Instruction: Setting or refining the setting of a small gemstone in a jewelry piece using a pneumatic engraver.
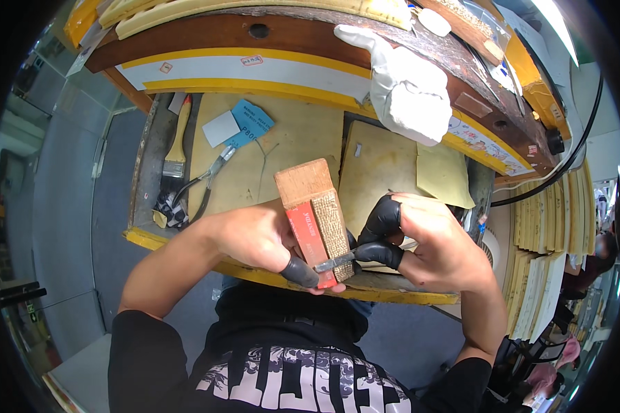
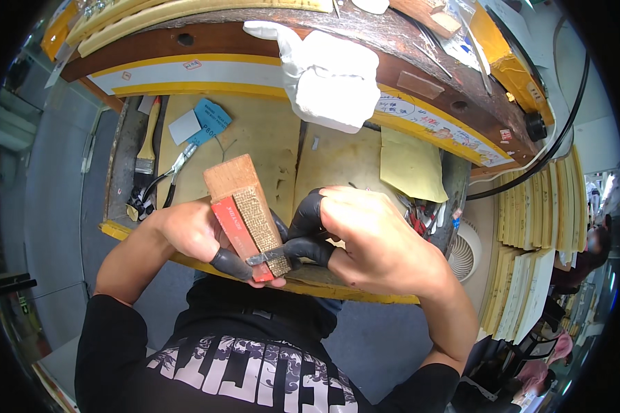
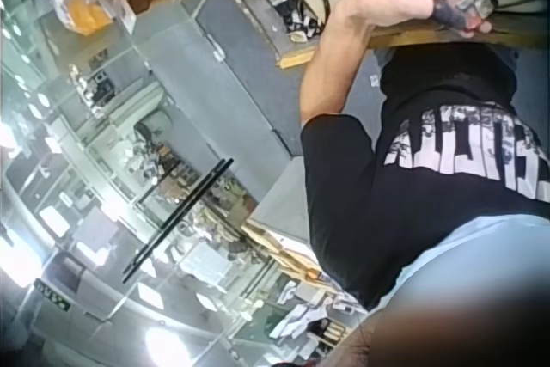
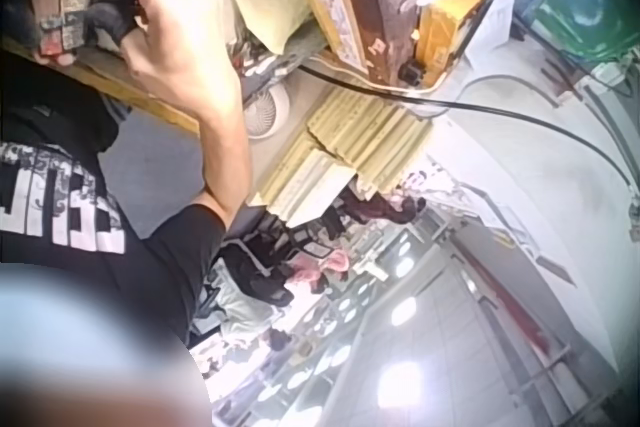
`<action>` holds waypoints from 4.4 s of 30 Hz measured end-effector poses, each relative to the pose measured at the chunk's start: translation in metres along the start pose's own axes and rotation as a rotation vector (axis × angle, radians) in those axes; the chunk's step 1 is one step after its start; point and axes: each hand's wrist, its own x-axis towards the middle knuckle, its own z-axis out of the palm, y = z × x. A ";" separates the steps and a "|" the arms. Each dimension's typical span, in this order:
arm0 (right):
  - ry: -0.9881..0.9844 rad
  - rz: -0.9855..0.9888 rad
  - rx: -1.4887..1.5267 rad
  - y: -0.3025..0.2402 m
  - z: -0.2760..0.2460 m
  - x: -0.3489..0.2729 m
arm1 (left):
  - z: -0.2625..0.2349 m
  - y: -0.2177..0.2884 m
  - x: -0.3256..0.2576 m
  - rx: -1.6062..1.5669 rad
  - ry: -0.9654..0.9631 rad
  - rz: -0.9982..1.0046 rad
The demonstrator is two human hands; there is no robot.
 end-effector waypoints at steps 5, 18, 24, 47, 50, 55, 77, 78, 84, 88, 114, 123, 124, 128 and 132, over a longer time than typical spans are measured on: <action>0.009 0.008 0.006 -0.001 0.003 0.001 | -0.002 -0.004 0.000 0.026 -0.016 0.029; 0.052 -0.009 0.005 0.001 0.001 0.003 | 0.001 -0.001 -0.001 -0.018 0.023 -0.026; 0.070 0.022 0.042 0.001 0.002 0.005 | -0.002 -0.002 -0.003 0.002 -0.031 -0.043; 0.575 0.451 -0.611 0.090 0.024 -0.066 | 0.002 0.023 -0.018 0.041 0.584 0.384; 0.820 0.394 -0.562 0.077 0.019 -0.074 | 0.000 0.027 -0.020 0.085 0.619 0.504; 1.531 0.539 -0.549 0.114 -0.014 -0.160 | 0.010 0.037 -0.016 0.200 0.798 0.605; 1.150 0.853 -0.049 0.120 0.020 -0.269 | 0.029 0.046 0.027 0.505 0.913 0.891; 1.151 0.864 -0.052 0.113 0.022 -0.274 | 0.031 0.046 0.028 0.528 0.942 0.847; 1.195 0.905 -0.064 0.075 0.029 -0.291 | 0.030 0.047 0.019 0.684 0.990 0.695; 1.212 1.041 -0.094 0.048 0.039 -0.296 | 0.025 0.045 0.028 0.607 0.964 0.868; 1.016 0.810 0.644 -0.048 0.040 -0.220 | 0.021 0.035 0.027 0.285 0.842 0.910; 1.056 0.021 0.411 0.004 -0.017 -0.122 | 0.021 0.024 0.023 0.574 0.902 0.903; 1.064 -0.054 0.225 0.009 -0.025 -0.118 | 0.022 0.022 0.035 0.543 0.877 0.912; 1.321 -0.115 0.235 0.016 -0.041 -0.080 | 0.024 0.021 0.039 0.572 0.966 0.937; 1.276 -0.071 0.105 0.021 -0.035 -0.077 | 0.022 0.022 0.039 0.565 0.976 0.977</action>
